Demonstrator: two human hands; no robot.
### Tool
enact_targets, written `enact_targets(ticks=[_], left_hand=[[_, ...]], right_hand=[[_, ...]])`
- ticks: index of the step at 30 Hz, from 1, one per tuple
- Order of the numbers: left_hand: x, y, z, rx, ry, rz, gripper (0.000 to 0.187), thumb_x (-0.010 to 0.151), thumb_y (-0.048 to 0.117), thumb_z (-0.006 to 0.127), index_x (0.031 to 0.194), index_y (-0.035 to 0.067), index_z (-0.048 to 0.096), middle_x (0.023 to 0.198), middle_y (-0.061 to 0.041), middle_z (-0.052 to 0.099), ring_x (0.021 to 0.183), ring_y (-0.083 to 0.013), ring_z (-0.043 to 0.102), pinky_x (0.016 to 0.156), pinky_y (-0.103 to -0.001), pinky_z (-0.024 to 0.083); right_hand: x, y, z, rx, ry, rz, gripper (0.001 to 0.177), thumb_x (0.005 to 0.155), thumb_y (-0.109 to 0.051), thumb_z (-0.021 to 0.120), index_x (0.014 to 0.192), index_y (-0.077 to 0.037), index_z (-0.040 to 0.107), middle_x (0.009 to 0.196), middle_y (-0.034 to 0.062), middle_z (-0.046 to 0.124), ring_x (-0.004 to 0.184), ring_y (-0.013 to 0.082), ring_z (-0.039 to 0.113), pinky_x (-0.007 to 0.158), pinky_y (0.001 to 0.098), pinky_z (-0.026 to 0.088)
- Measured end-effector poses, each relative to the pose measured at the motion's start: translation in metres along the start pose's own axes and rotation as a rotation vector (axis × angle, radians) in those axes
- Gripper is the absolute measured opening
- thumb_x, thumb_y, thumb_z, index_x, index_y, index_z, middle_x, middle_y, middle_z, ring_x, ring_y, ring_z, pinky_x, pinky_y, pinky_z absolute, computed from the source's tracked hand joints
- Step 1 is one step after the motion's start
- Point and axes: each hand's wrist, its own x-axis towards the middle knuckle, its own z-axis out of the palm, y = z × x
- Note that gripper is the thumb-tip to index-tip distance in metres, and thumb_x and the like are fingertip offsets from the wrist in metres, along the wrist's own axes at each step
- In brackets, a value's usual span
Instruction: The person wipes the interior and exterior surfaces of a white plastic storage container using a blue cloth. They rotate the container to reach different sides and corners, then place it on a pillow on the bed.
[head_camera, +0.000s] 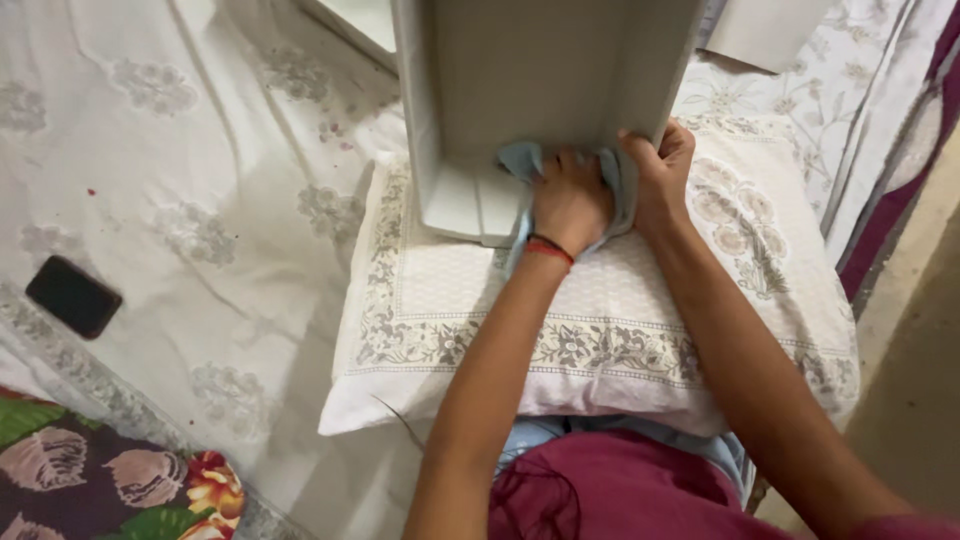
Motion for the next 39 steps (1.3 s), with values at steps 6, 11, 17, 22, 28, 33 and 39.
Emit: enact_targets(ticks=[6,11,17,22,28,33,39], left_hand=[[0.002,-0.056,-0.046,-0.044,0.003,-0.084,0.044,0.091,0.021,0.058,0.134,0.022,0.067,0.140,-0.014,0.058,0.125,-0.0362,0.054,0.100,-0.060,0.044],[-0.045,-0.080,-0.090,0.053,-0.008,-0.244,0.043,0.097,0.029,0.057,0.137,0.015,0.063,0.135,-0.018,0.058,0.130,-0.0358,0.053,0.109,-0.057,0.042],[-0.065,-0.008,-0.085,0.069,0.144,-0.026,0.047,0.086,0.035,0.061,0.126,0.012,0.066,0.126,-0.024,0.059,0.119,-0.0412,0.054,0.096,-0.069,0.039],[-0.018,0.020,-0.029,0.100,0.204,-0.029,0.029,0.094,0.028,0.056,0.115,0.013,0.069,0.120,-0.015,0.064,0.117,-0.0367,0.059,0.097,-0.060,0.046],[0.035,-0.003,-0.008,0.024,0.238,-0.096,0.022,0.092,0.021,0.058,0.107,0.017,0.073,0.116,-0.013,0.064,0.109,-0.0384,0.059,0.079,-0.051,0.055],[-0.042,0.014,-0.040,-0.058,0.180,0.042,0.024,0.093,0.020,0.059,0.111,0.014,0.072,0.124,-0.017,0.063,0.110,-0.0406,0.058,0.081,-0.049,0.056],[-0.078,-0.021,-0.109,0.123,0.036,0.030,0.032,0.096,0.028,0.058,0.120,0.012,0.071,0.124,-0.020,0.064,0.115,-0.0372,0.060,0.090,-0.055,0.054]], right_hand=[[0.000,0.002,0.006,-0.017,0.007,-0.009,0.004,0.092,-0.004,0.067,0.089,-0.005,0.067,0.081,-0.0051,0.064,0.073,0.0040,0.053,0.070,0.0248,0.042],[-0.006,-0.003,0.008,-0.042,-0.040,-0.012,0.007,0.095,-0.004,0.068,0.089,-0.005,0.066,0.080,-0.0058,0.061,0.072,0.0036,0.049,0.068,0.0251,0.038],[-0.007,-0.008,0.007,-0.022,-0.035,-0.011,0.004,0.093,-0.002,0.065,0.093,-0.005,0.067,0.086,-0.0038,0.065,0.078,0.0042,0.056,0.074,0.0248,0.045],[0.001,-0.004,0.000,0.011,-0.010,0.025,0.005,0.092,-0.002,0.064,0.093,-0.004,0.068,0.087,-0.0021,0.068,0.077,0.0056,0.058,0.072,0.0257,0.046],[0.005,-0.003,0.005,-0.027,-0.011,0.015,0.006,0.092,-0.001,0.065,0.095,-0.003,0.069,0.089,-0.0017,0.068,0.080,0.0052,0.058,0.075,0.0250,0.047],[-0.009,-0.013,0.002,0.006,0.016,0.043,0.004,0.090,-0.001,0.066,0.092,-0.004,0.068,0.087,-0.0006,0.068,0.077,0.0063,0.059,0.073,0.0253,0.047],[-0.006,-0.011,0.008,-0.003,-0.034,0.019,0.005,0.091,-0.002,0.066,0.087,-0.005,0.066,0.082,-0.0018,0.065,0.073,0.0058,0.056,0.070,0.0265,0.045]])
